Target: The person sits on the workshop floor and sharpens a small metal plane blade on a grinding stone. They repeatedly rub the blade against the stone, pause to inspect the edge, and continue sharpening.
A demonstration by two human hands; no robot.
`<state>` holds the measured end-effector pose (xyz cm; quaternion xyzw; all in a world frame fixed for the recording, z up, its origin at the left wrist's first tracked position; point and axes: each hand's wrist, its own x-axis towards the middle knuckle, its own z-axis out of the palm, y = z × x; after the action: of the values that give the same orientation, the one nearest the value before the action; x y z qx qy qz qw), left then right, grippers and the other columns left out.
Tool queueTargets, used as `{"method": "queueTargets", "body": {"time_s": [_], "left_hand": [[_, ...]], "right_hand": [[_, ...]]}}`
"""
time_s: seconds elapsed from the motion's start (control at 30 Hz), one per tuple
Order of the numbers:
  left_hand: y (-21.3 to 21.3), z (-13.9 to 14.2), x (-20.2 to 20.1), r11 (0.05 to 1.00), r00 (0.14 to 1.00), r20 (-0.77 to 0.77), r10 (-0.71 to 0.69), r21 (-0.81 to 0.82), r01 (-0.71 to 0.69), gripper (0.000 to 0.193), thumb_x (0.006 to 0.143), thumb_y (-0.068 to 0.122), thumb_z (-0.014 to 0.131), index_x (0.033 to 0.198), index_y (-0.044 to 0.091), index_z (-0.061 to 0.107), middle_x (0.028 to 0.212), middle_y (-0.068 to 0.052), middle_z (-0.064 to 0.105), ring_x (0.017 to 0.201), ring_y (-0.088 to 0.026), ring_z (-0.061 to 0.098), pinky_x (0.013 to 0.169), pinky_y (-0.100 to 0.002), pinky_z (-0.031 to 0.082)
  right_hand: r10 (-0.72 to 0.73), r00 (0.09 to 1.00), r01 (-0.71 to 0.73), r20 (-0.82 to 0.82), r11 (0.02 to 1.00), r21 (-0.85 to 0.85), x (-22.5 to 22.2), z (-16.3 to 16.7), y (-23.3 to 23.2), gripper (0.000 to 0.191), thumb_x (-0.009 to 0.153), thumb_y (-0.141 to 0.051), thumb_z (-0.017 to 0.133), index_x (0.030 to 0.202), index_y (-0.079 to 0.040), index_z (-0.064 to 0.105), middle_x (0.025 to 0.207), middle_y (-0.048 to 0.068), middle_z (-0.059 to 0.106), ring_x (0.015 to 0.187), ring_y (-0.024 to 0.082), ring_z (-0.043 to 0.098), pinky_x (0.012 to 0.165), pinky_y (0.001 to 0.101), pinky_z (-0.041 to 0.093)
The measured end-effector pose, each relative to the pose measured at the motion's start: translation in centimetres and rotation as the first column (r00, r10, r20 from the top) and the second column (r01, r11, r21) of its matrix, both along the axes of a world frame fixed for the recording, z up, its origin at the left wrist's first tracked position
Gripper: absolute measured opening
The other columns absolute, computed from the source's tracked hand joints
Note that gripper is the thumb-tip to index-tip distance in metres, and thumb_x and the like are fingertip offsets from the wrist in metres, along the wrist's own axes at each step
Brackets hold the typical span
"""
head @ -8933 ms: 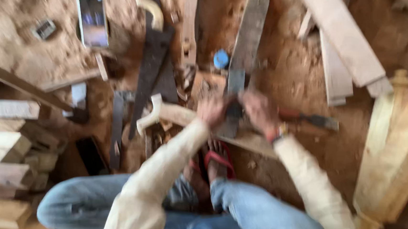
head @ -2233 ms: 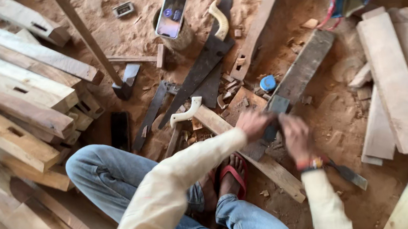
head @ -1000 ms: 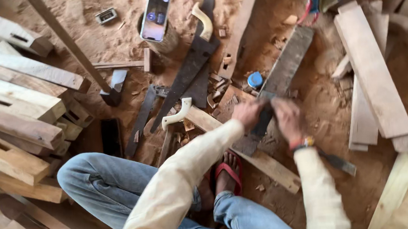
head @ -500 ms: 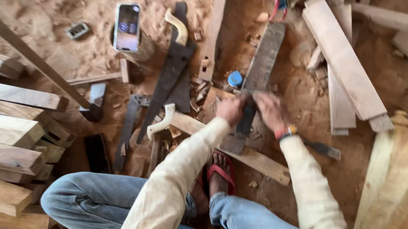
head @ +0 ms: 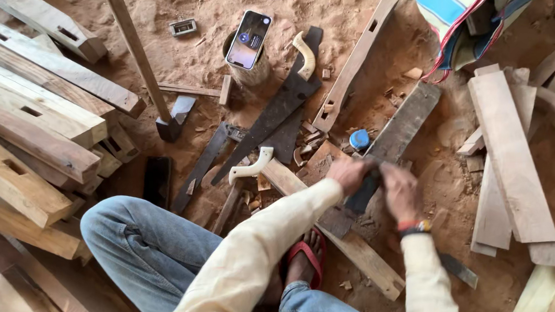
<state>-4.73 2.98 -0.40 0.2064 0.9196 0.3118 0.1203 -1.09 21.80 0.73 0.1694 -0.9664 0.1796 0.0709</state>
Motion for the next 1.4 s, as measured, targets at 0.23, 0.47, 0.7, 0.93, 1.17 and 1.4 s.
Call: {"method": "queueTargets", "body": {"time_s": [0.23, 0.47, 0.7, 0.93, 1.17, 1.4], "left_hand": [[-4.5, -0.9, 6.6, 0.995, 0.986, -0.145, -0.079, 0.052, 0.087, 0.040, 0.085, 0.026, 0.066, 0.125, 0.023, 0.068, 0.119, -0.007, 0.076, 0.081, -0.033, 0.075, 0.063, -0.049, 0.059], [0.8, -0.2, 0.1, 0.999, 0.993, -0.113, 0.032, 0.005, -0.032, 0.035, 0.097, 0.015, 0.050, 0.123, 0.026, 0.072, 0.119, -0.004, 0.076, 0.094, -0.031, 0.075, 0.076, -0.047, 0.059], [-3.6, -0.5, 7.5, 0.995, 0.992, -0.092, -0.084, 0.044, 0.089, 0.039, 0.090, 0.023, 0.064, 0.129, 0.023, 0.066, 0.133, -0.006, 0.071, 0.082, -0.031, 0.075, 0.061, -0.045, 0.061], [1.2, 0.1, 0.0, 0.990, 0.998, -0.023, -0.064, -0.128, 0.061, 0.042, 0.106, 0.013, 0.046, 0.143, 0.025, 0.062, 0.121, -0.007, 0.075, 0.081, -0.026, 0.077, 0.062, -0.040, 0.059], [-2.7, -1.2, 7.4, 0.998, 0.996, -0.070, -0.059, 0.008, 0.060, 0.041, 0.092, 0.026, 0.061, 0.133, 0.021, 0.065, 0.137, -0.008, 0.067, 0.082, -0.029, 0.076, 0.057, -0.044, 0.060], [0.8, -0.3, 0.6, 0.999, 0.993, -0.114, 0.007, 0.033, -0.004, 0.035, 0.097, 0.013, 0.055, 0.128, 0.025, 0.068, 0.120, -0.006, 0.075, 0.086, -0.034, 0.074, 0.069, -0.050, 0.059]], "right_hand": [[0.050, 0.998, -0.049, -0.033, 0.998, 0.040, 7.2, -1.0, -2.5, 0.037, 0.091, 0.000, 0.053, 0.122, -0.004, 0.072, 0.123, 0.013, 0.073, 0.111, 0.031, 0.071, 0.095, 0.0404, 0.058], [-0.005, 1.000, 0.005, 0.005, 1.000, -0.017, -0.4, -0.5, 0.6, 0.033, 0.098, 0.000, 0.053, 0.124, -0.005, 0.073, 0.126, 0.014, 0.073, 0.114, 0.032, 0.069, 0.100, 0.0400, 0.056], [0.059, 0.998, -0.060, 0.005, 0.997, 0.046, 7.9, -3.1, -0.9, 0.039, 0.099, 0.000, 0.048, 0.128, -0.009, 0.071, 0.127, 0.012, 0.072, 0.115, 0.028, 0.070, 0.102, 0.0390, 0.056], [-0.015, 1.000, 0.013, 0.022, 0.995, 0.095, 0.1, 0.1, 1.0, 0.038, 0.094, -0.001, 0.050, 0.124, -0.007, 0.072, 0.127, 0.010, 0.073, 0.112, 0.031, 0.070, 0.094, 0.0393, 0.057], [0.068, 0.998, -0.068, 0.003, 0.998, 0.017, 6.8, -2.7, -1.2, 0.036, 0.100, -0.003, 0.047, 0.127, -0.006, 0.071, 0.130, 0.013, 0.071, 0.112, 0.033, 0.071, 0.092, 0.0376, 0.057], [-0.038, 0.999, 0.037, 0.009, 0.996, 0.081, 0.2, -0.4, 1.1, 0.036, 0.093, -0.002, 0.054, 0.124, -0.008, 0.072, 0.126, 0.010, 0.073, 0.112, 0.032, 0.070, 0.094, 0.0401, 0.057]]}}
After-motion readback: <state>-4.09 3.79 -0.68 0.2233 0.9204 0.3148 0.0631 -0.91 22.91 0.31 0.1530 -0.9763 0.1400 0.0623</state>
